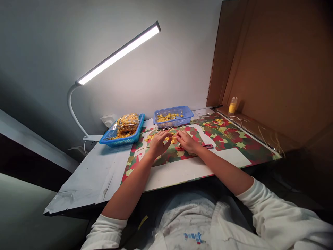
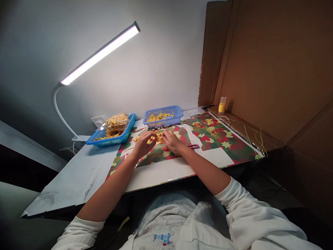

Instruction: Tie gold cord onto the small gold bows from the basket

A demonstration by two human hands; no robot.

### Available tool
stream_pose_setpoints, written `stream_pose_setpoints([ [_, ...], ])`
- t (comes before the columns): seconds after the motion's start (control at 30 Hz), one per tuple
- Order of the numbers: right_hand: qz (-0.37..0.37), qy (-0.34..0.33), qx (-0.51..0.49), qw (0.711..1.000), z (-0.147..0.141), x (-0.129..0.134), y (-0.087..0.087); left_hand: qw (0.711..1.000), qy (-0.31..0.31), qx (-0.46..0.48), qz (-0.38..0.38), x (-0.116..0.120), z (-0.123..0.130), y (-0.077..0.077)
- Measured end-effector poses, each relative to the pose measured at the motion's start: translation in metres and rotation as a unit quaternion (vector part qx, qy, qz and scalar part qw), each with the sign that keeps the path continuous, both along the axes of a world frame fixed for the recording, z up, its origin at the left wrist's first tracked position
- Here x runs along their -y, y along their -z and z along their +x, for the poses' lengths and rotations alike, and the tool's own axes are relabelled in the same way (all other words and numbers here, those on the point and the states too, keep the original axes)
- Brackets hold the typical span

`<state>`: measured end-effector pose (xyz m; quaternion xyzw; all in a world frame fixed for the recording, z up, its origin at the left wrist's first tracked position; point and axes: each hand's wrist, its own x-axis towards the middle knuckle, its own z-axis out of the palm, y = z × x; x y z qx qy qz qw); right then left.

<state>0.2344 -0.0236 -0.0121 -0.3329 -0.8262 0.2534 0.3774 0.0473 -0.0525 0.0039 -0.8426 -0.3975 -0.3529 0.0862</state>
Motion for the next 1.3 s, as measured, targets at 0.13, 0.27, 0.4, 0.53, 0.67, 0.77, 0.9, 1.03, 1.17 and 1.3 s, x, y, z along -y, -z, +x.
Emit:
stream_pose_setpoints([
  [0.13, -0.015, -0.016, 0.012, 1.000, 0.001, 0.002, 0.000, 1.000, 0.015, 0.010, 0.001, 0.001, 0.001, 0.001],
  [0.27, -0.005, -0.016, 0.038, 0.999, 0.001, 0.002, 0.002, 1.000, 0.014, 0.007, -0.017, 0.000, 0.001, 0.002],
  [0.4, 0.025, -0.016, 0.064, 0.998, -0.001, -0.001, 0.006, 0.998, 0.020, 0.012, -0.058, -0.001, 0.000, 0.004],
  [0.53, 0.032, -0.020, 0.083, 0.996, -0.002, -0.003, 0.008, 0.993, 0.021, 0.003, -0.112, -0.002, 0.000, 0.006],
  [0.67, 0.021, -0.022, 0.091, 0.995, 0.000, -0.003, 0.007, 0.988, 0.018, 0.027, -0.152, -0.003, 0.001, 0.008],
  [0.77, 0.011, -0.030, 0.082, 0.996, 0.002, -0.003, 0.007, 0.985, 0.023, 0.043, -0.168, -0.003, 0.002, 0.007],
  [0.9, 0.003, -0.026, 0.062, 0.998, 0.002, -0.003, 0.006, 0.984, 0.038, 0.058, -0.161, -0.003, 0.001, 0.007],
  [1.03, -0.042, -0.052, 0.002, 0.998, 0.005, -0.001, 0.000, 0.987, 0.037, 0.091, -0.130, -0.002, 0.001, 0.007],
  [1.17, -0.035, -0.064, -0.030, 0.997, 0.008, 0.001, -0.005, 0.989, 0.022, 0.107, -0.102, -0.001, 0.002, 0.006],
  [1.3, -0.007, -0.055, -0.044, 0.998, 0.009, 0.002, -0.006, 0.989, 0.005, 0.126, -0.074, -0.002, 0.002, 0.006],
])
